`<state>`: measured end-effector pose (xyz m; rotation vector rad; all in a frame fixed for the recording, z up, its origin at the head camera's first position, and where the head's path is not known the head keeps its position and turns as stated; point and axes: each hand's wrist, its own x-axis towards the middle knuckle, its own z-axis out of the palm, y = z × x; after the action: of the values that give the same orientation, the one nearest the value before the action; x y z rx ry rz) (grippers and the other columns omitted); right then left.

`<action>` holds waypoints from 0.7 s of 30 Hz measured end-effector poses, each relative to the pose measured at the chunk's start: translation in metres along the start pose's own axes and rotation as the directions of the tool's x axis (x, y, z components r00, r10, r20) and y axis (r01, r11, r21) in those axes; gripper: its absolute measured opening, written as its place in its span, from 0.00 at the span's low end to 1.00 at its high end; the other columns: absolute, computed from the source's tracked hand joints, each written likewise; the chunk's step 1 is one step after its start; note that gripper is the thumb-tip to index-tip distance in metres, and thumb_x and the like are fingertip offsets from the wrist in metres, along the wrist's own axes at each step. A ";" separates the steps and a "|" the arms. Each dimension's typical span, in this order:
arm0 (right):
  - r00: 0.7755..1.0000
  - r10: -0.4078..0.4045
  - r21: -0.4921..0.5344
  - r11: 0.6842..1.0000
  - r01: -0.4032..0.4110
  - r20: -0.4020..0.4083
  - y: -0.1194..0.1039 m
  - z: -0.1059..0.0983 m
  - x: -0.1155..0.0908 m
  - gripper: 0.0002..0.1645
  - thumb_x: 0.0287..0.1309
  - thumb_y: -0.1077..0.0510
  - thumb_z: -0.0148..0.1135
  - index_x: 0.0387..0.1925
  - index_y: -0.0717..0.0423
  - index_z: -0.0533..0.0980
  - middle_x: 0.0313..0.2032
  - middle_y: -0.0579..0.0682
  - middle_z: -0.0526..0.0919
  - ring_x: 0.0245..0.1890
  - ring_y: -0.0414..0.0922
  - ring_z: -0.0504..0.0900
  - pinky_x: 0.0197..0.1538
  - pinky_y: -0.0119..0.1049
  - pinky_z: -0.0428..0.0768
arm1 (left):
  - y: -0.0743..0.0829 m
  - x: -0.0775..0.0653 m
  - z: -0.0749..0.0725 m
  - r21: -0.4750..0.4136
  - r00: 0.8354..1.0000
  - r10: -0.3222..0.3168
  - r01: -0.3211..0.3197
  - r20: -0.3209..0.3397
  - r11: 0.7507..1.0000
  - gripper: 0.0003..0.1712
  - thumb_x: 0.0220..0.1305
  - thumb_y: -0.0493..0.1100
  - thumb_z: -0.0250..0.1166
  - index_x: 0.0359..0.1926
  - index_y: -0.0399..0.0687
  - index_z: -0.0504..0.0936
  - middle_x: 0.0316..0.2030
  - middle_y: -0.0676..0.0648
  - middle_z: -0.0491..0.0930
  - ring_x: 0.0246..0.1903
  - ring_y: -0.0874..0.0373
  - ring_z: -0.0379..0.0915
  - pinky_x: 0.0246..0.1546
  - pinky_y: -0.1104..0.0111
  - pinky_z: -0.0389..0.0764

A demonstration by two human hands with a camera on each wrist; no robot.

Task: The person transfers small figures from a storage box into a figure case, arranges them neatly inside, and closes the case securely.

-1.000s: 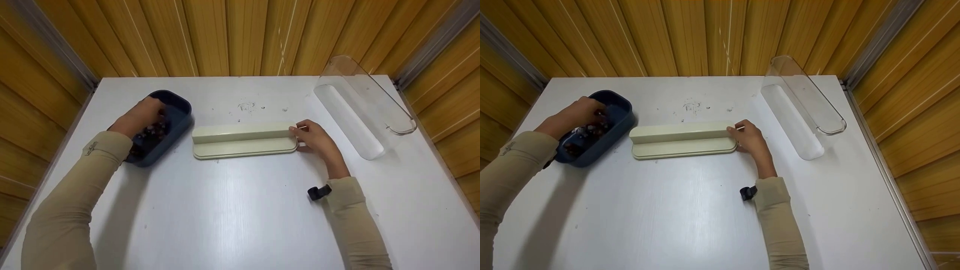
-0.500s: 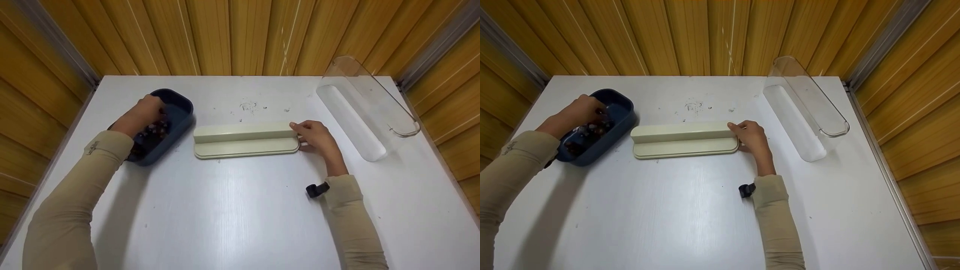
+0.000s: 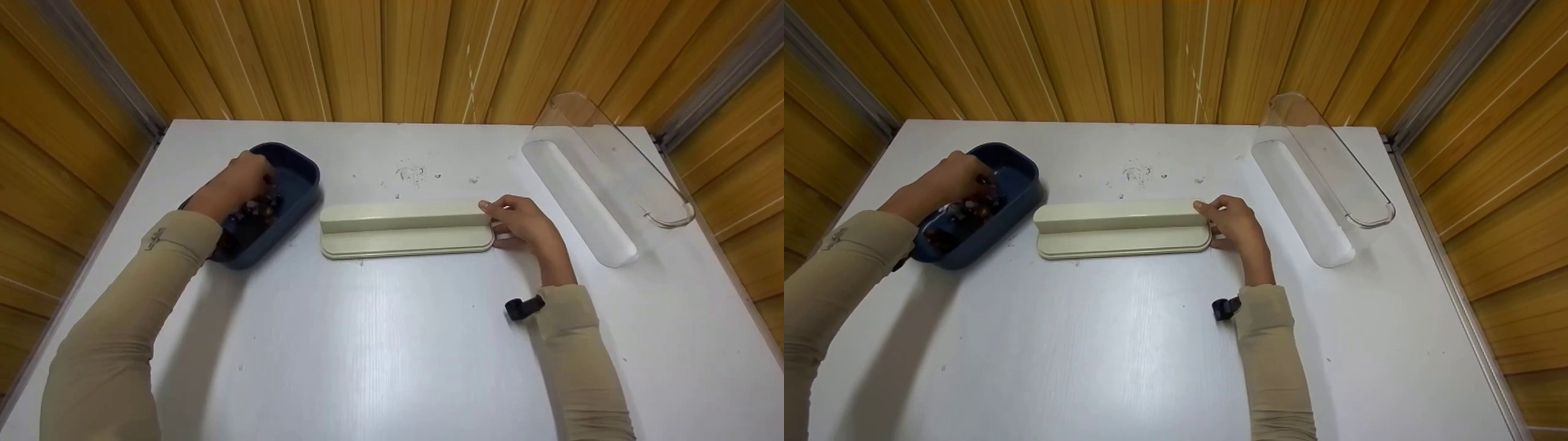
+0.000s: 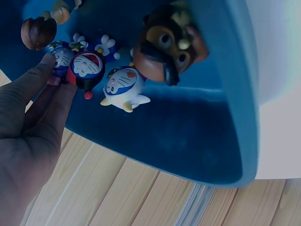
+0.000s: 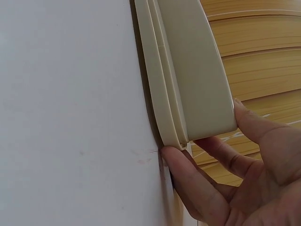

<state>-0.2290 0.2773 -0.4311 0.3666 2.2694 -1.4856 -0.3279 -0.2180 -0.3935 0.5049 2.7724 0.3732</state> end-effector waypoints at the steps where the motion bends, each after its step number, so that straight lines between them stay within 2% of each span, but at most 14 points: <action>1: 1.000 0.001 0.004 1.000 -0.001 0.001 0.000 -0.001 0.000 0.33 0.66 0.36 0.63 0.54 0.60 0.72 0.58 0.57 0.75 0.49 0.46 0.83 0.48 0.38 0.85 | 0.001 0.000 -0.001 0.002 1.000 0.004 -0.003 -0.001 1.000 0.07 0.67 0.33 0.65 0.43 0.35 0.87 0.42 0.35 0.82 0.40 0.45 0.78 0.43 0.52 0.80; 12: 1.000 0.002 -0.004 1.000 -0.002 0.007 0.000 -0.005 0.000 0.34 0.67 0.36 0.62 0.56 0.61 0.70 0.59 0.60 0.75 0.52 0.49 0.82 0.48 0.39 0.85 | 0.004 0.009 -0.001 0.058 0.996 0.084 -0.082 -0.037 0.995 0.06 0.65 0.32 0.65 0.38 0.36 0.88 0.36 0.38 0.84 0.33 0.49 0.77 0.37 0.54 0.79; 16: 1.000 0.017 0.015 1.000 -0.017 0.011 -0.001 -0.002 0.001 0.32 0.66 0.37 0.63 0.54 0.60 0.70 0.58 0.60 0.75 0.49 0.47 0.83 0.49 0.40 0.85 | 0.006 0.009 -0.001 0.094 0.995 0.101 -0.099 -0.022 0.991 0.06 0.65 0.32 0.63 0.34 0.37 0.86 0.30 0.41 0.81 0.29 0.50 0.74 0.34 0.57 0.76; 21: 1.000 0.017 0.025 1.000 -0.017 0.017 -0.001 -0.001 0.002 0.31 0.66 0.37 0.63 0.53 0.59 0.70 0.57 0.61 0.76 0.47 0.46 0.83 0.48 0.40 0.86 | 0.012 0.010 0.000 0.135 0.996 0.088 -0.089 0.007 0.987 0.08 0.66 0.31 0.61 0.38 0.39 0.87 0.33 0.42 0.81 0.31 0.50 0.74 0.35 0.57 0.77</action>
<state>-0.2311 0.2777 -0.4306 0.3784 2.2312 -1.5038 -0.3335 -0.2035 -0.3925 0.6621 2.7935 0.2045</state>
